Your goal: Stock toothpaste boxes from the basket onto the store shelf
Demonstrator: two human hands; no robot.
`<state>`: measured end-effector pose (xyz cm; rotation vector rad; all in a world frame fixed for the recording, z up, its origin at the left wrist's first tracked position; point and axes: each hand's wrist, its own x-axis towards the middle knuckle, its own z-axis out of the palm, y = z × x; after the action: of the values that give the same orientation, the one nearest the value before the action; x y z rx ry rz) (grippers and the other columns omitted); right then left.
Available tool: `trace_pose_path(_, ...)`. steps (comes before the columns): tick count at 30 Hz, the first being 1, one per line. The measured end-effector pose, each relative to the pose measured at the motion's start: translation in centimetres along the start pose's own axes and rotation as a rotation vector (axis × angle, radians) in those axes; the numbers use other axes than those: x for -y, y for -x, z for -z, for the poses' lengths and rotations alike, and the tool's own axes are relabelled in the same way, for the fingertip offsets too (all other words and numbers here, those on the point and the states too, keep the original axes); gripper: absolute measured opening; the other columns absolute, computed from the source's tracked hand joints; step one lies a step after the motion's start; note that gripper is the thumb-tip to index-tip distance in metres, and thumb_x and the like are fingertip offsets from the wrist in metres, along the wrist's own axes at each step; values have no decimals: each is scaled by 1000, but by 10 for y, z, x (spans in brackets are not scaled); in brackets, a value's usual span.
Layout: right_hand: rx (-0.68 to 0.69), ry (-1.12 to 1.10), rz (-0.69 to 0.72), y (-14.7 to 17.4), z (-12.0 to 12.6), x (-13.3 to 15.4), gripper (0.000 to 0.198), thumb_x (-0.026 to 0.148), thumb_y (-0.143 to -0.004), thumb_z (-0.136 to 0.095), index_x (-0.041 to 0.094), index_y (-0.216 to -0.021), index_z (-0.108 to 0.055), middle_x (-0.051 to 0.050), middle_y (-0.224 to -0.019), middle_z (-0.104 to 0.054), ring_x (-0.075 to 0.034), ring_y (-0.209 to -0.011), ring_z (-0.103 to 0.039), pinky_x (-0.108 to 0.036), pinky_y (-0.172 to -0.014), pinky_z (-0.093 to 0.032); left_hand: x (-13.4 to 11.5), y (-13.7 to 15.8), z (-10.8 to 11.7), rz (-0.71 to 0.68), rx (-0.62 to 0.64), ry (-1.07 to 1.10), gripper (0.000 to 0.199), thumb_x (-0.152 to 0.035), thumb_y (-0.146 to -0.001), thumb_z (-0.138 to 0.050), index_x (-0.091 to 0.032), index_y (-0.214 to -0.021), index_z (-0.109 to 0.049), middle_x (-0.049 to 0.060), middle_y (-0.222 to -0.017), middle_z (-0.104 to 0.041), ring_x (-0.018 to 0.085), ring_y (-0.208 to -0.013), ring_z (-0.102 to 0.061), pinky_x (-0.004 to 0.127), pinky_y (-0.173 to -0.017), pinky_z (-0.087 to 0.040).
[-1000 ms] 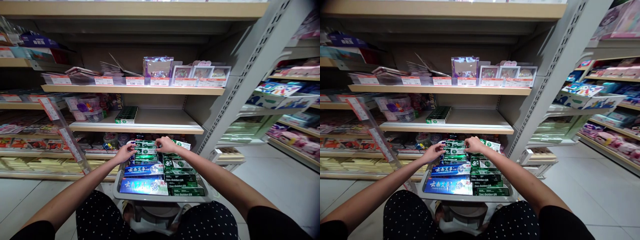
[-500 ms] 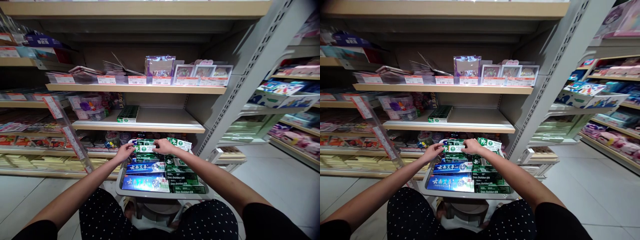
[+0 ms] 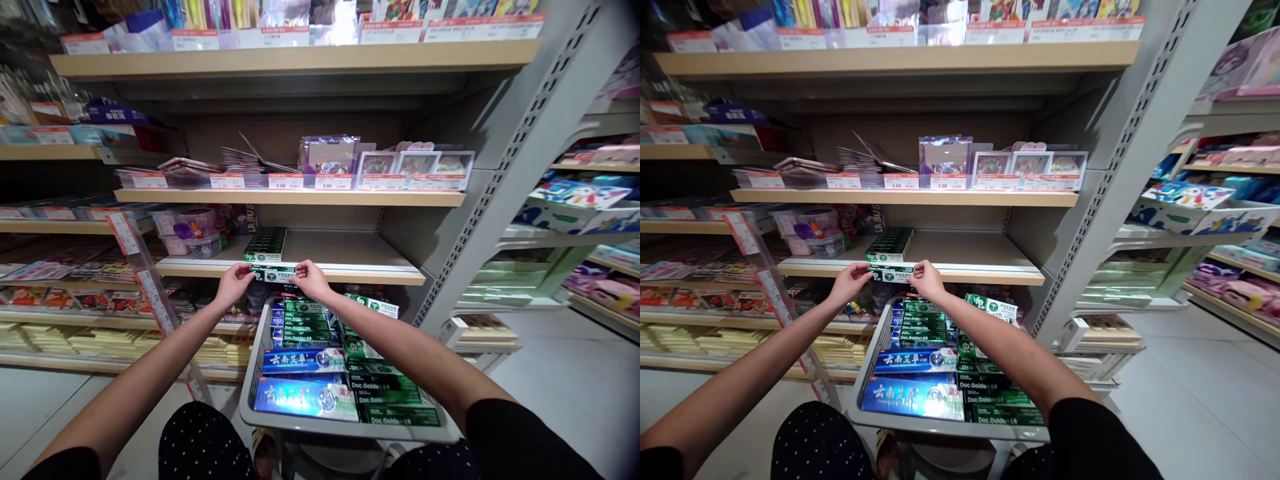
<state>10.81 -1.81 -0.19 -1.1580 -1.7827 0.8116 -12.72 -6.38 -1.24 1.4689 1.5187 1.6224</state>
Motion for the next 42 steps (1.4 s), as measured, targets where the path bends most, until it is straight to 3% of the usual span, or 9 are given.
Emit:
trace_pose_path(5,-73,18,-43,-35,-34,19,26,18,-70,-72,18,-92,-58,-3,-91,-67,-15,-84,-65,-27,-79,-51,5,-36,12,-9,-105,-66,29,-23,-71,-68,-14,-99,-64,11,-103,-71,22,-96,-68,40,-95,-50)
trace_pose_path(10,-94,42,-80,-48,-54,17,22,15,-72,-70,18,-90,-59,-3,-92,-68,-16,-86,-65,-28,-82,-51,28,-46,19,-12,-128,-143,27,-22,-73,-66,-15,-98,-65,11,-101,-72,23,-95,-69,41,-95,-50)
trace_pose_path(16,-100,77,-41,-52,-53,14,22,17,-72,-70,18,-91,-61,-3,-92,-68,-17,-87,-65,-29,-83,-51,39,-56,18,-43,-107,-152,29,-23,-74,-65,-15,-101,-66,12,-102,-72,22,-95,-69,38,-92,-52)
trace_pose_path(27,-152,66,-21,-63,-58,4,20,18,-71,-68,19,-89,-59,-2,-90,-66,-16,-86,-63,-28,-81,-51,36,-66,12,-17,-131,-187,29,-23,-72,-67,-14,-100,-67,11,-102,-73,23,-93,-70,38,-92,-52)
trace_pose_path(33,-154,78,-47,-71,-57,0,11,20,-71,-68,21,-77,-58,-1,-84,-68,-16,-83,-64,-28,-78,-51,39,-74,14,-16,-128,-242,31,-27,-71,-69,-15,-99,-68,12,-100,-73,25,-94,-69,38,-91,-52)
trace_pose_path(42,-137,109,-72,-79,-54,1,11,20,-70,-69,21,-63,-60,-2,-79,-71,-17,-79,-66,-28,-79,-51,36,-84,10,12,-148,-234,23,-30,-66,-72,-17,-83,-61,7,-86,-72,21,-83,-69,34,-81,-55)
